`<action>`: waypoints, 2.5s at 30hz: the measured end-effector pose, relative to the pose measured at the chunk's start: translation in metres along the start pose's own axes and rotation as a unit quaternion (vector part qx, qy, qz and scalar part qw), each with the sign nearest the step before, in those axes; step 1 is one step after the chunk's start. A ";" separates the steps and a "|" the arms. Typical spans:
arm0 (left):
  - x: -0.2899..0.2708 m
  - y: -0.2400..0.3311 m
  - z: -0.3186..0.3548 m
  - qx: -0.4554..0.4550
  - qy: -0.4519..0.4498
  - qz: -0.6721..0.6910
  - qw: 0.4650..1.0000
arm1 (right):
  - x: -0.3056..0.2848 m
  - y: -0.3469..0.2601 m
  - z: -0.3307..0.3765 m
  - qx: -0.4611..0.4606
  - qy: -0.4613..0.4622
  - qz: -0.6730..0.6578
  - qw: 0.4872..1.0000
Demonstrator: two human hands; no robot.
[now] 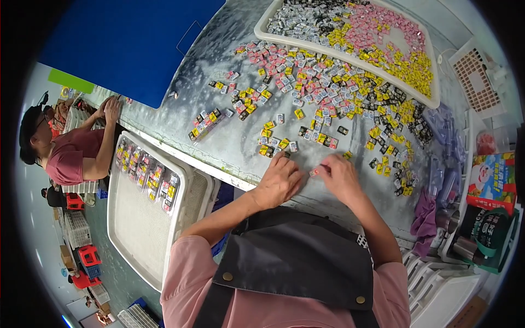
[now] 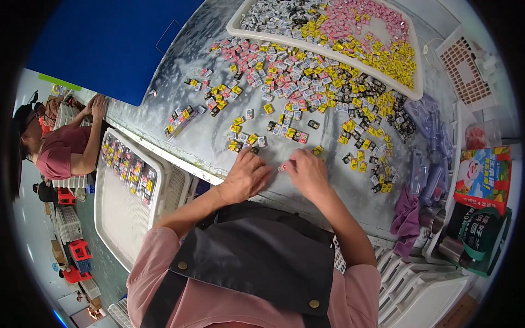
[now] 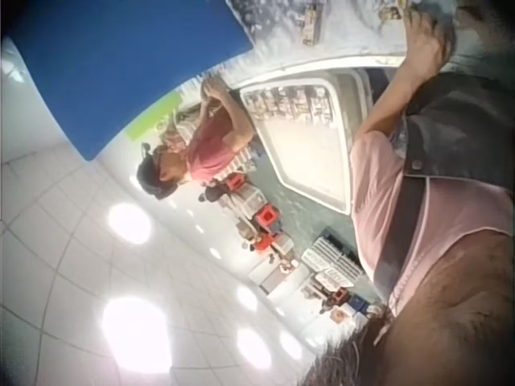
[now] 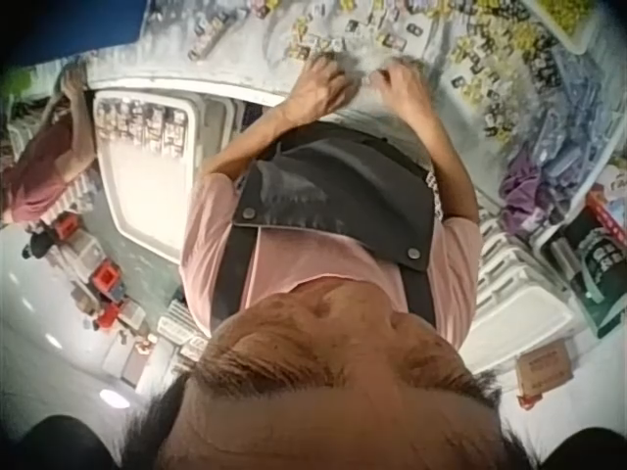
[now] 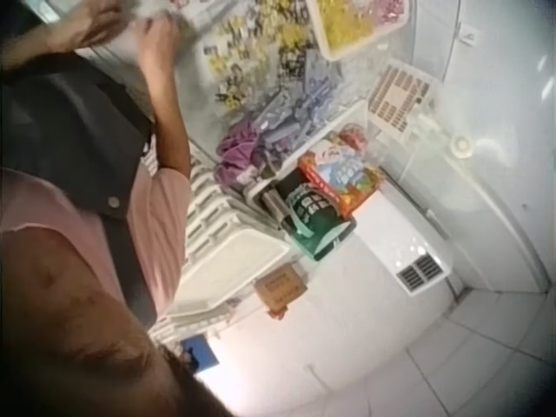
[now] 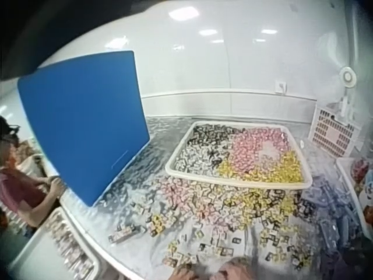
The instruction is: Sorting small colorful components and placing them into plastic sleeves, then arranging them in a tray.
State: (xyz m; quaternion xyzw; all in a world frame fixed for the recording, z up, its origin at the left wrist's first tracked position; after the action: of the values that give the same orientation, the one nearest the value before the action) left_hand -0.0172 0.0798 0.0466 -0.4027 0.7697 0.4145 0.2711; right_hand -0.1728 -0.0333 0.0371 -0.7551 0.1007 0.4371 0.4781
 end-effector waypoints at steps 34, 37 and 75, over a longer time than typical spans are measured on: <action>0.014 -0.023 -0.019 -0.053 0.127 -0.002 0.990 | -0.024 0.042 -0.022 -0.051 0.106 -0.061 0.991; 0.009 -0.034 -0.013 -0.066 0.117 -0.029 0.990 | -0.020 0.041 -0.029 -0.049 0.103 -0.039 0.993; 0.030 -0.062 -0.074 -0.103 -0.085 0.056 0.989 | -0.017 0.025 -0.038 -0.029 -0.008 0.008 1.000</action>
State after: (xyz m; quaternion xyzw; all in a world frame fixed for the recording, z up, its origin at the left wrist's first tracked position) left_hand 0.0131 -0.0161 0.0361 -0.3481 0.7184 0.5390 0.2687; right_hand -0.1758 -0.0815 0.0398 -0.7642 0.0904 0.4497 0.4534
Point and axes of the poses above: each hand's wrist, its own z-axis away from the middle knuckle, its own x-axis out of the palm, y = z × x, the point moved 4 cm from there along -z, towards the middle knuckle, and after that the axes turned 15 degrees about y, right-handed, at the moved point
